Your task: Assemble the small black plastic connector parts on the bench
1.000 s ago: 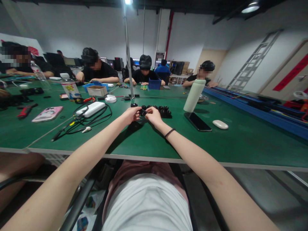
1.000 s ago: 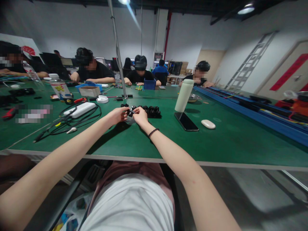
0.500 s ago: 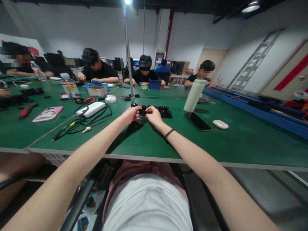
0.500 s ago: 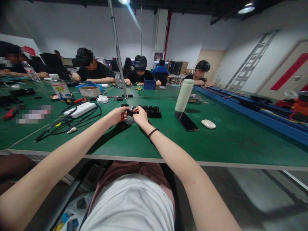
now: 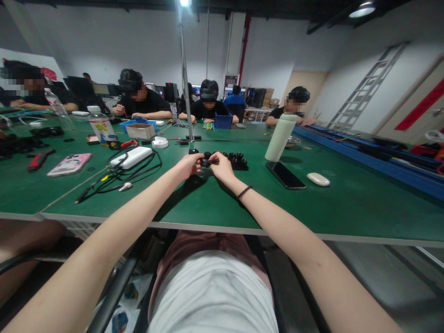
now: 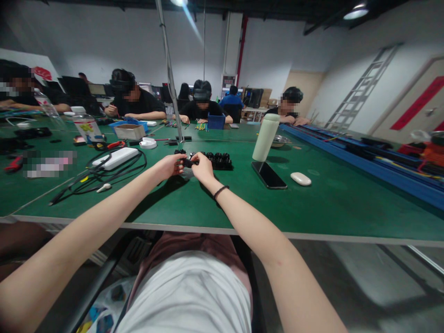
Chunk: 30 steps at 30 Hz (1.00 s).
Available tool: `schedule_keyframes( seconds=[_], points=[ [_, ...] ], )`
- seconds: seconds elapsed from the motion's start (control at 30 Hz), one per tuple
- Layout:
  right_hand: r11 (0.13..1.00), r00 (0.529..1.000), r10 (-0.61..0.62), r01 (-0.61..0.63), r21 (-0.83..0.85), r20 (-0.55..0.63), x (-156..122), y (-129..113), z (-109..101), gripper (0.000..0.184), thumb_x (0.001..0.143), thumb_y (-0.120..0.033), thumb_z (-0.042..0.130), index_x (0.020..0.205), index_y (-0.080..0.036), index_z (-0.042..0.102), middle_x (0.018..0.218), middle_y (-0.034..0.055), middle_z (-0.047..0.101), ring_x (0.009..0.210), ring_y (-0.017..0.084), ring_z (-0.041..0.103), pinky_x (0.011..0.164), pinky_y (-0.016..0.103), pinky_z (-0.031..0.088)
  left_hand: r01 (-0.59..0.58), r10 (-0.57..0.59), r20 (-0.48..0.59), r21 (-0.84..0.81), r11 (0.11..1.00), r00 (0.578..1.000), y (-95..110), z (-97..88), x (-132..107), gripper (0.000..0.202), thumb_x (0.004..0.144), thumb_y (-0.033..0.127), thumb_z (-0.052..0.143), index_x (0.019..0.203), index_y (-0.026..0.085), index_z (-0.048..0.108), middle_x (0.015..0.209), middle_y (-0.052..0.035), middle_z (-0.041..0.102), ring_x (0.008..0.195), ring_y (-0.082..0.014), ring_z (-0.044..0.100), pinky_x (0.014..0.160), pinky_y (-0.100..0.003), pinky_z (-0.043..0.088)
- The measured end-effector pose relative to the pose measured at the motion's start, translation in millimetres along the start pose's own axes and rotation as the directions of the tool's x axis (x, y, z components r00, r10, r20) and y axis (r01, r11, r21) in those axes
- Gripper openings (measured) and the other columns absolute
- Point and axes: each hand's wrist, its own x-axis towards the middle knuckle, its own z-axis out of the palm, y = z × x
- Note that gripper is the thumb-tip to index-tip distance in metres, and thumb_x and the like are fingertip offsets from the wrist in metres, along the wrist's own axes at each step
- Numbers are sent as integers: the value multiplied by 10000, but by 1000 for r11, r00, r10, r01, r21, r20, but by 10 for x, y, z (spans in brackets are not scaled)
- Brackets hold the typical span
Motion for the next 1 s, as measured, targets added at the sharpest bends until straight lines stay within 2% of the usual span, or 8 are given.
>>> schedule_keyframes(
  seconds=[0.33, 0.6, 0.8, 0.9, 1.0],
  points=[
    [996, 997, -70, 71, -55, 11, -14, 0, -13, 238, 669, 10, 474, 762, -194, 552, 856, -3, 635, 770, 132, 574, 811, 285, 467, -5, 5, 0, 20, 1000, 1000, -22, -23, 31, 91, 843, 179, 593, 761, 156, 562, 552, 37, 498, 424, -79, 487, 426, -198, 435],
    [999, 999, -30, 31, 11, -29, 20, 18, 26, 257, 667, 15, 483, 800, -194, 552, 886, 11, 633, 833, 143, 604, 869, 310, 487, -37, 37, 1, 11, 999, 999, -22, -21, 10, 77, 836, 165, 583, 761, 155, 568, 634, 4, 580, 460, -84, 523, 450, -204, 448],
    [978, 984, 162, -150, 143, -73, 93, 87, 80, 315, 650, 8, 510, 903, -177, 548, 916, 40, 632, 857, 160, 631, 873, 339, 502, -56, 56, -4, -4, 998, 998, -24, -31, 31, 95, 817, 104, 551, 826, 170, 620, 674, 2, 613, 478, -90, 544, 470, -207, 437],
    [942, 958, 276, -253, 219, -76, 126, 105, 101, 332, 657, 10, 514, 934, -171, 541, 910, 42, 628, 879, 166, 635, 882, 353, 507, -61, 61, -12, -4, 998, 998, -28, -36, 51, 148, 797, 77, 549, 856, 177, 641, 671, 7, 614, 484, -92, 542, 481, -209, 433],
    [869, 919, 393, -355, 344, -44, 134, 74, 110, 291, 696, 9, 512, 920, -176, 520, 863, 14, 608, 751, 124, 627, 788, 312, 541, -64, 64, -13, 0, 998, 998, -33, -39, 58, 186, 773, 56, 553, 869, 175, 657, 659, 9, 612, 491, -94, 538, 496, -212, 435]
  ],
)
